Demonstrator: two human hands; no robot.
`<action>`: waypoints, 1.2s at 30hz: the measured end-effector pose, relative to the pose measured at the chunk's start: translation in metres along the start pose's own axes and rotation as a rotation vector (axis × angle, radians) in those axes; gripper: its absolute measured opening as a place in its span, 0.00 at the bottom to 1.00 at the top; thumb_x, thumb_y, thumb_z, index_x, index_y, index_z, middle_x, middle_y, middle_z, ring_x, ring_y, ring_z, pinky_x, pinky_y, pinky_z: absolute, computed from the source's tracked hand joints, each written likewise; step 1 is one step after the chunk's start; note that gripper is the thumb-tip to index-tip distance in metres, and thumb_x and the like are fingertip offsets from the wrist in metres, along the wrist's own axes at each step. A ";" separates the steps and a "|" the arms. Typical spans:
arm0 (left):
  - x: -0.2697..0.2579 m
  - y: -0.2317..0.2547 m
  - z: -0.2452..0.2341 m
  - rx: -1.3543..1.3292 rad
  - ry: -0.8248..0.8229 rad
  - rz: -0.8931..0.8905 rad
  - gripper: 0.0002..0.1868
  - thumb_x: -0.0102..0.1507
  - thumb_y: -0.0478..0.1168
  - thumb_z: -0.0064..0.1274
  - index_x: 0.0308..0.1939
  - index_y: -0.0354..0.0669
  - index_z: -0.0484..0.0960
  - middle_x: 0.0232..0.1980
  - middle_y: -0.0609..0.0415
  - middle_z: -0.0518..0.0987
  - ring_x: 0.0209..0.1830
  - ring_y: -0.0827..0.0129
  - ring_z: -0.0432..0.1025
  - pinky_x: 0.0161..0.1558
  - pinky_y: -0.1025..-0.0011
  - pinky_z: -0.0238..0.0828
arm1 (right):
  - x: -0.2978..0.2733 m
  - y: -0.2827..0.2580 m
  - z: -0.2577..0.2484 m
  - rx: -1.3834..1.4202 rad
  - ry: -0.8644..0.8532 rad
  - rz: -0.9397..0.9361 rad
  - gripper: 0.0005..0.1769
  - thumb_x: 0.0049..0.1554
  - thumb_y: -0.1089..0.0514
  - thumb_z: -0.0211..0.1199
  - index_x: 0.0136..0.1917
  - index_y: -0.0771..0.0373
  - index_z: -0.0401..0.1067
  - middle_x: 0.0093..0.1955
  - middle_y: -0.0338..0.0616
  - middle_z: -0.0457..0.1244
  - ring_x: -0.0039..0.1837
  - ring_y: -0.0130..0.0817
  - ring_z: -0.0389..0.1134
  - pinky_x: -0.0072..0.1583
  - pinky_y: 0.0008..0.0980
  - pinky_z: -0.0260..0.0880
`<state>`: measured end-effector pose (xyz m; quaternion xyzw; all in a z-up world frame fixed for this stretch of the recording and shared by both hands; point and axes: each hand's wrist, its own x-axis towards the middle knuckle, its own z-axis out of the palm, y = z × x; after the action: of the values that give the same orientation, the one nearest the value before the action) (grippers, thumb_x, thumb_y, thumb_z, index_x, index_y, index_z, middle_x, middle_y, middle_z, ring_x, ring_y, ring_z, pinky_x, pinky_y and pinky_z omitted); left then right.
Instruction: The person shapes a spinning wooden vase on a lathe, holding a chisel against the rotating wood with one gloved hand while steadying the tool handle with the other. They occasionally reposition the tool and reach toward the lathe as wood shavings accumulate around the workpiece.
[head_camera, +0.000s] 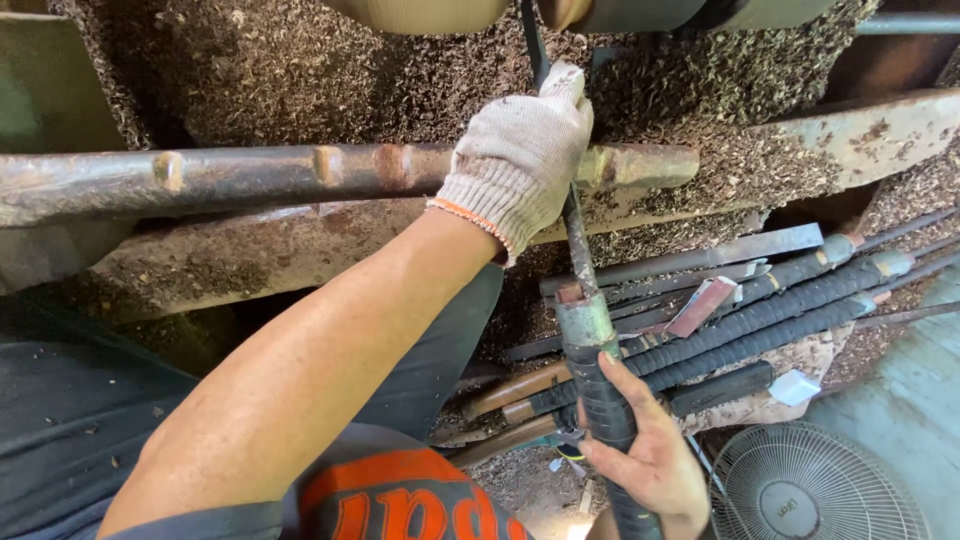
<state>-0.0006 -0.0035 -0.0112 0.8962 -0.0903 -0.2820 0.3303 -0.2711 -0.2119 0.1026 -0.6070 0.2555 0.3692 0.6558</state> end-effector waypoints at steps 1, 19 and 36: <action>0.000 -0.001 0.002 0.014 -0.007 0.021 0.12 0.68 0.41 0.44 0.54 0.43 0.69 0.35 0.41 0.81 0.36 0.42 0.79 0.36 0.47 0.76 | -0.001 -0.001 -0.003 -0.016 -0.007 -0.022 0.54 0.48 0.77 0.68 0.82 0.62 0.49 0.56 0.49 0.63 0.54 0.30 0.64 0.56 0.30 0.69; 0.000 0.012 -0.015 -0.044 -0.085 -0.229 0.12 0.69 0.44 0.44 0.55 0.46 0.70 0.39 0.39 0.81 0.40 0.42 0.79 0.38 0.48 0.76 | 0.010 -0.030 -0.030 -0.343 -0.060 0.063 0.51 0.47 0.72 0.71 0.80 0.62 0.55 0.51 0.44 0.67 0.51 0.27 0.66 0.56 0.28 0.70; -0.002 -0.002 0.009 0.061 0.120 0.001 0.12 0.68 0.42 0.47 0.50 0.38 0.74 0.33 0.38 0.81 0.33 0.42 0.79 0.33 0.48 0.76 | 0.007 -0.011 -0.037 -0.245 -0.060 0.019 0.53 0.47 0.74 0.70 0.81 0.64 0.52 0.56 0.47 0.64 0.56 0.30 0.65 0.60 0.30 0.67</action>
<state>-0.0073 -0.0067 -0.0171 0.9211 -0.0795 -0.2249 0.3078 -0.2539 -0.2471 0.0989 -0.6687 0.1945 0.4220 0.5805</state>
